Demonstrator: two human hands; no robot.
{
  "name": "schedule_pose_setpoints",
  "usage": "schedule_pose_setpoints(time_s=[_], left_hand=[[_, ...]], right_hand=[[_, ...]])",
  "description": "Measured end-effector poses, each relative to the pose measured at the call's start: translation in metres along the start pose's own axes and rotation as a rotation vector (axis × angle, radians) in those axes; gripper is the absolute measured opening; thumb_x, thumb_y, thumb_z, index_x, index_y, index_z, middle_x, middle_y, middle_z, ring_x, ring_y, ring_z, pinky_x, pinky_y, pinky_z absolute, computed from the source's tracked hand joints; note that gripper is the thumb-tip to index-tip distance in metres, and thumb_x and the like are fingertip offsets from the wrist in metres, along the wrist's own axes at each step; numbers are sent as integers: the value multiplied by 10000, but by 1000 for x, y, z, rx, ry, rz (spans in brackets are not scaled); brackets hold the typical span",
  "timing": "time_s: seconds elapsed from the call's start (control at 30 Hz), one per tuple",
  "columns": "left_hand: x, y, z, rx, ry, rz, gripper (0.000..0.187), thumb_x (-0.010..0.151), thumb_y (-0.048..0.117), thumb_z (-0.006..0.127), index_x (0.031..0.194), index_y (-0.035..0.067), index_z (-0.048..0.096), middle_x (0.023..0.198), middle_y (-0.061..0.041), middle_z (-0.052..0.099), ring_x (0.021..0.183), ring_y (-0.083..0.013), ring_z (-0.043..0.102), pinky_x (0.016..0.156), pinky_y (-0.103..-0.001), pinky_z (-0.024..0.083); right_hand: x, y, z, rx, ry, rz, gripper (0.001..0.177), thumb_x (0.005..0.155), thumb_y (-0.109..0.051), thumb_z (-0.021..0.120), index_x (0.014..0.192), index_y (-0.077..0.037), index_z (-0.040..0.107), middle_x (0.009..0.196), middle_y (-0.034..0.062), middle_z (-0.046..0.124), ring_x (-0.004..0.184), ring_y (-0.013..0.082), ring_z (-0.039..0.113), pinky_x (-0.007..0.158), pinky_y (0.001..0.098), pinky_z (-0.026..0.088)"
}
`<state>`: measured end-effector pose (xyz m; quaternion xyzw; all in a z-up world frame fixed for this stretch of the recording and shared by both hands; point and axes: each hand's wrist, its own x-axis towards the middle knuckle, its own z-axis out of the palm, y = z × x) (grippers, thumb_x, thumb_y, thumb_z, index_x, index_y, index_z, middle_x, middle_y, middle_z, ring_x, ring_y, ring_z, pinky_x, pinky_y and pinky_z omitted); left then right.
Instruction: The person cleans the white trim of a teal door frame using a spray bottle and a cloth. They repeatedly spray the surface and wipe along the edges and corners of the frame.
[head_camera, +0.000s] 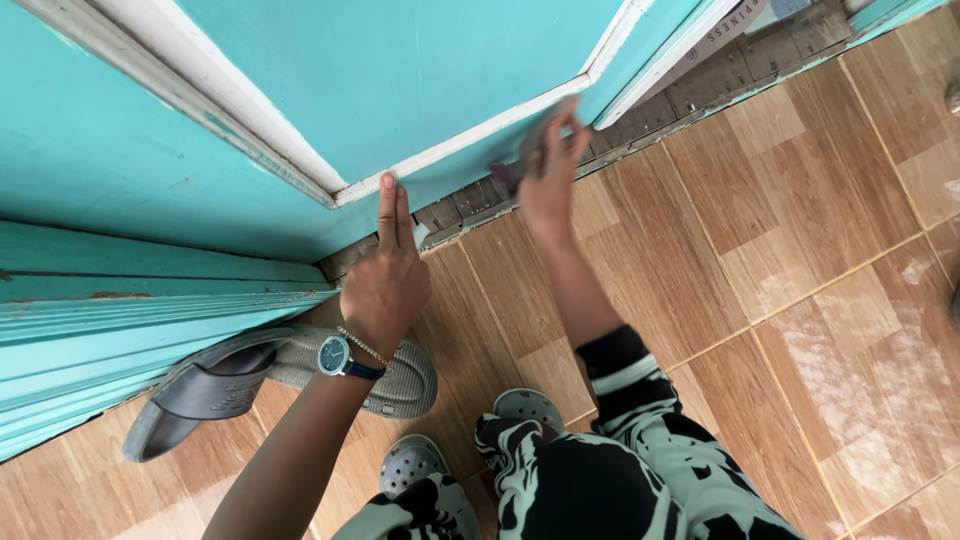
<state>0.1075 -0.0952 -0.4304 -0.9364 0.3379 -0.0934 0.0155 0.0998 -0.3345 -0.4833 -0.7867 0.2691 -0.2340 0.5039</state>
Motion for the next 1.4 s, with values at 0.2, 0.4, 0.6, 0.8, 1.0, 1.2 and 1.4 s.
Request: schedule_pose_setpoints(time_s=[0.2,0.4,0.6,0.8,1.0,1.2,1.4], left_hand=[[2,2,1,7,38,2,788,792,113,559,1552,-19,395,1677,-154,272,508,-138,628,397,-275,503],[1,3,-6,-5,-45,-17,799,785,119,553,1553,-21,381,1662,-133,259,471,-135,626,384,-286,517],[1,3,-1,-32,-14,-8,767,818,102,549,1553,-41,384,1678,-172,255,498,-123,636,404,-279,513],[0,3,-3,-28,-54,-15,769,817,121,550,1551,-29,379,1672,-145,238,484,-124,641,402,-280,516],[3,3,-2,-71,-72,-17,768,812,92,553,1546,-46,377,1672,-183,232,459,-128,631,369,-289,513],[-1,-2,-11,-81,-70,-14,789,791,108,565,1547,-27,383,1689,-125,213,453,-146,623,379,-298,508],[-2,2,-4,-24,-22,-5,790,791,120,567,1546,-32,393,1675,-156,223,469,-143,623,383,-287,508]], right_hand=[[0,22,11,94,-22,77,726,966,111,377,1623,-122,172,1562,140,192,1451,344,377,1145,481,428],[-5,28,12,-40,-17,-30,748,984,125,402,1653,-95,148,1561,161,210,1453,362,373,1200,486,330],[2,21,9,46,-12,65,767,941,116,380,1625,-149,156,1529,122,214,1411,330,387,1149,435,434],[-7,17,8,66,-55,125,673,1011,90,388,1630,-109,216,1544,116,230,1466,327,341,1202,428,309],[-25,11,15,4,-128,-66,729,969,151,379,1639,-62,183,1553,129,220,1484,340,340,1248,428,342],[4,21,11,128,-23,239,624,1007,70,374,1600,-49,218,1569,92,180,1480,323,343,1221,419,305],[-27,5,21,2,-156,201,600,1026,21,380,1603,-85,253,1573,99,180,1477,330,318,1213,451,285]])
